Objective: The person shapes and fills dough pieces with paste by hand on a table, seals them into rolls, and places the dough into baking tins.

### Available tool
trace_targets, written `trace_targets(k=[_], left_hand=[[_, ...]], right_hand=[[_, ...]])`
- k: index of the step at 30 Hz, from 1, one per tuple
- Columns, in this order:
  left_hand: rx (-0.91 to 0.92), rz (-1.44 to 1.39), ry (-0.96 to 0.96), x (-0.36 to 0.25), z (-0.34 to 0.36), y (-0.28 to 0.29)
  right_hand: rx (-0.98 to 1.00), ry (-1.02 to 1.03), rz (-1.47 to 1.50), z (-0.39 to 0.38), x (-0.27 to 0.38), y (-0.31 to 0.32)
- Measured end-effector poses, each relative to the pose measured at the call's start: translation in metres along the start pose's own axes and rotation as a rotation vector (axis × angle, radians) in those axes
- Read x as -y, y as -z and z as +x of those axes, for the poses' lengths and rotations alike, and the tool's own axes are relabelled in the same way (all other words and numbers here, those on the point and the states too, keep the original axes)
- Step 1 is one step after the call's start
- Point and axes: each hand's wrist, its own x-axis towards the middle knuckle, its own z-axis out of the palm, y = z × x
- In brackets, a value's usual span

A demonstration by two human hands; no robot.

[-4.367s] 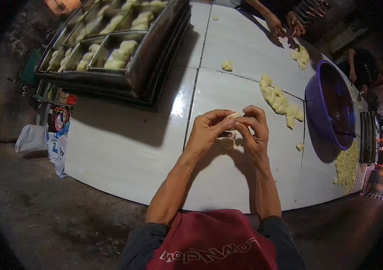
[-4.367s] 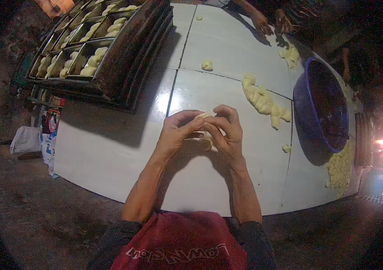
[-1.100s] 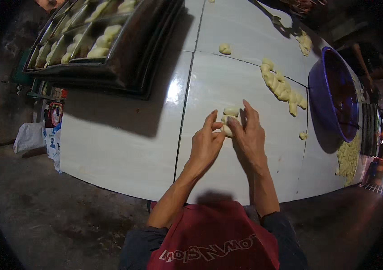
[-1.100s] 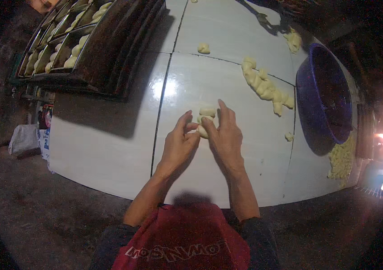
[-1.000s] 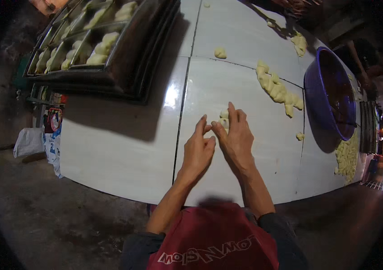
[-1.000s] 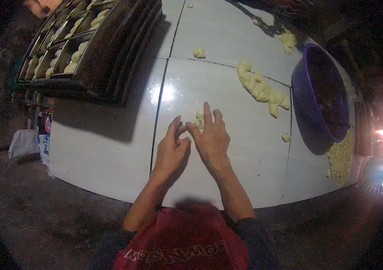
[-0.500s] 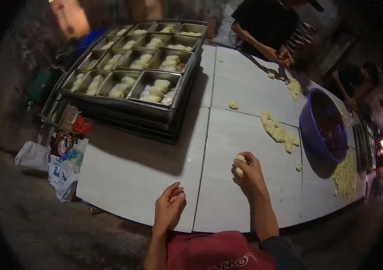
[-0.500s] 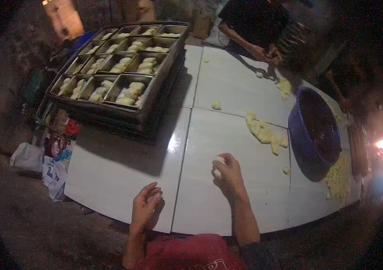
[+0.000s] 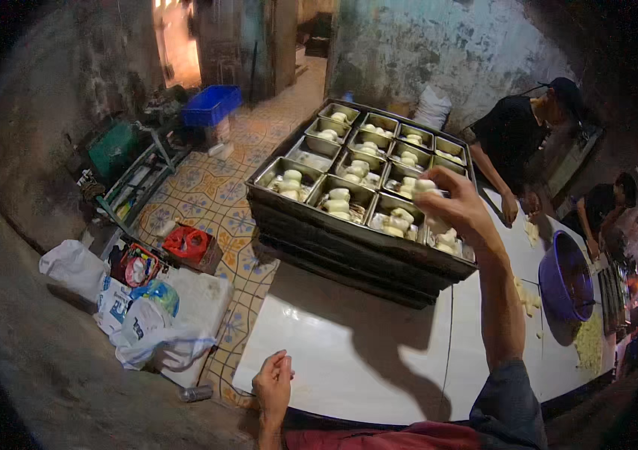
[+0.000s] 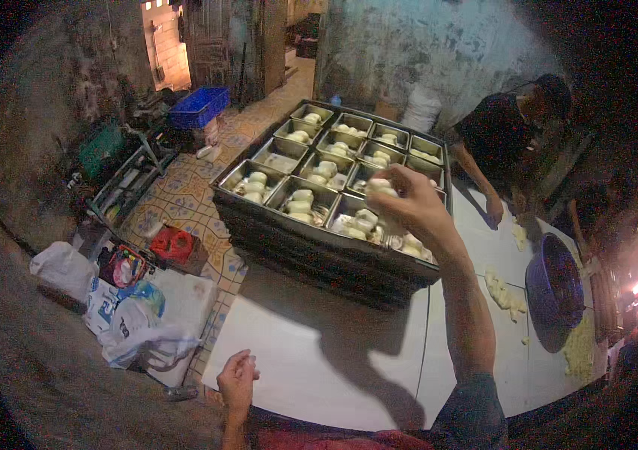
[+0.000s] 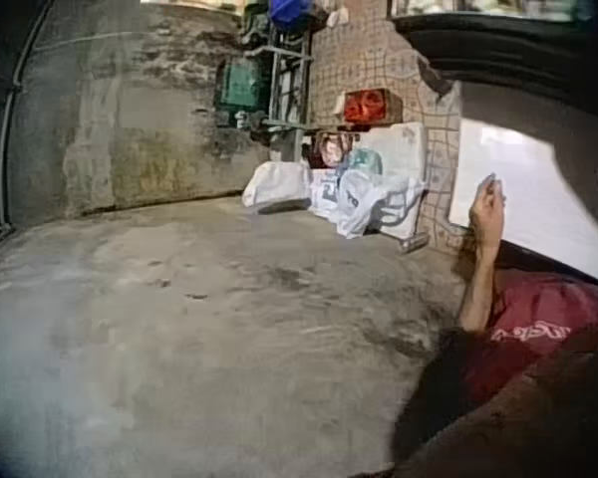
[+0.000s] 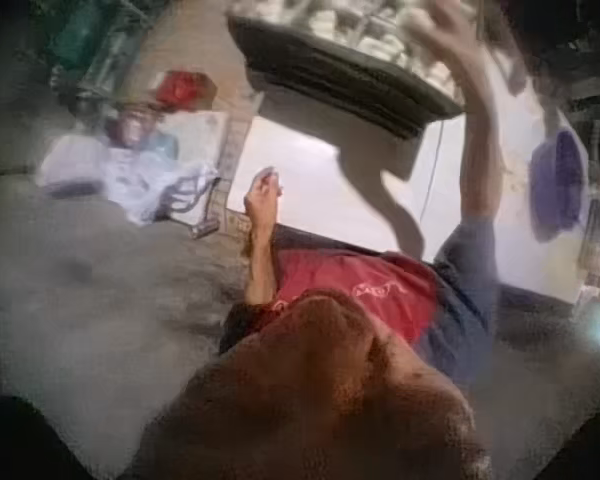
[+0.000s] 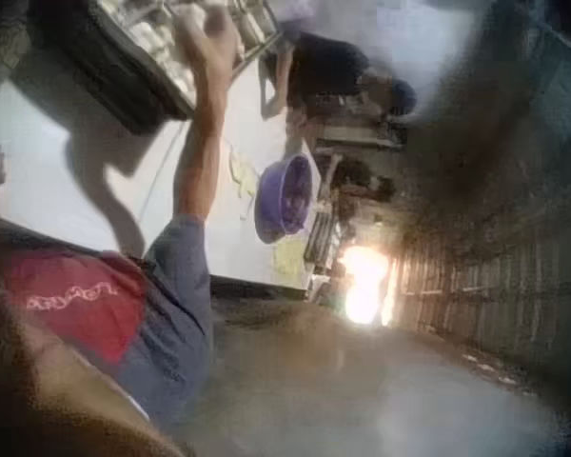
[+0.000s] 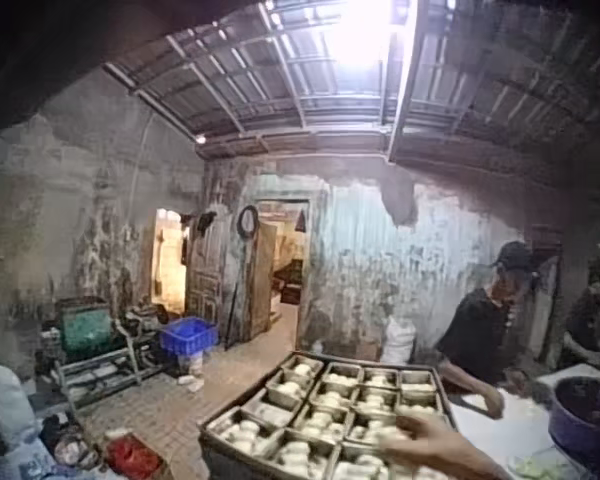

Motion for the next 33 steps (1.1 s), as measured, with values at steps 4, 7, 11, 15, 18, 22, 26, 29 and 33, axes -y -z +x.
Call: trace_targets(k=[4, 7, 11, 15, 18, 22, 26, 29, 33], left_hand=[[0.012, 0.159, -0.122, 0.024, 0.016, 0.02], [-0.001, 0.221, -0.226, 0.02, 0.015, 0.022], [-0.016, 0.192, -0.233, 0.031, 0.013, 0.019], [0.01, 0.286, -0.254, 0.022, 0.012, 0.023], [0.003, 0.35, -0.337, 0.02, 0.014, 0.026], [0.013, 0.297, -0.217, 0.023, 0.012, 0.022], [-0.002, 0.206, -0.135, 0.021, 0.011, 0.017], [-0.06, 0.197, -0.163, 0.041, 0.013, 0.022], [-0.075, 0.098, -0.203, 0.041, 0.016, 0.018]], right_hand=[[0.012, 0.088, -0.169, 0.109, 0.027, -0.075], [0.024, -0.036, -0.17, 0.186, 0.009, -0.126], [-0.01, -0.108, -0.367, 0.236, -0.039, -0.171], [0.063, -0.039, -0.796, 0.247, -0.041, -0.188], [0.129, -0.005, -0.903, 0.252, -0.026, -0.184], [0.024, -0.022, -0.954, 0.239, -0.016, -0.181], [0.086, 0.139, -0.963, 0.23, -0.036, -0.176], [0.049, 0.179, -0.887, 0.234, -0.039, -0.186], [-0.022, 0.197, -0.763, 0.215, -0.018, -0.174]])
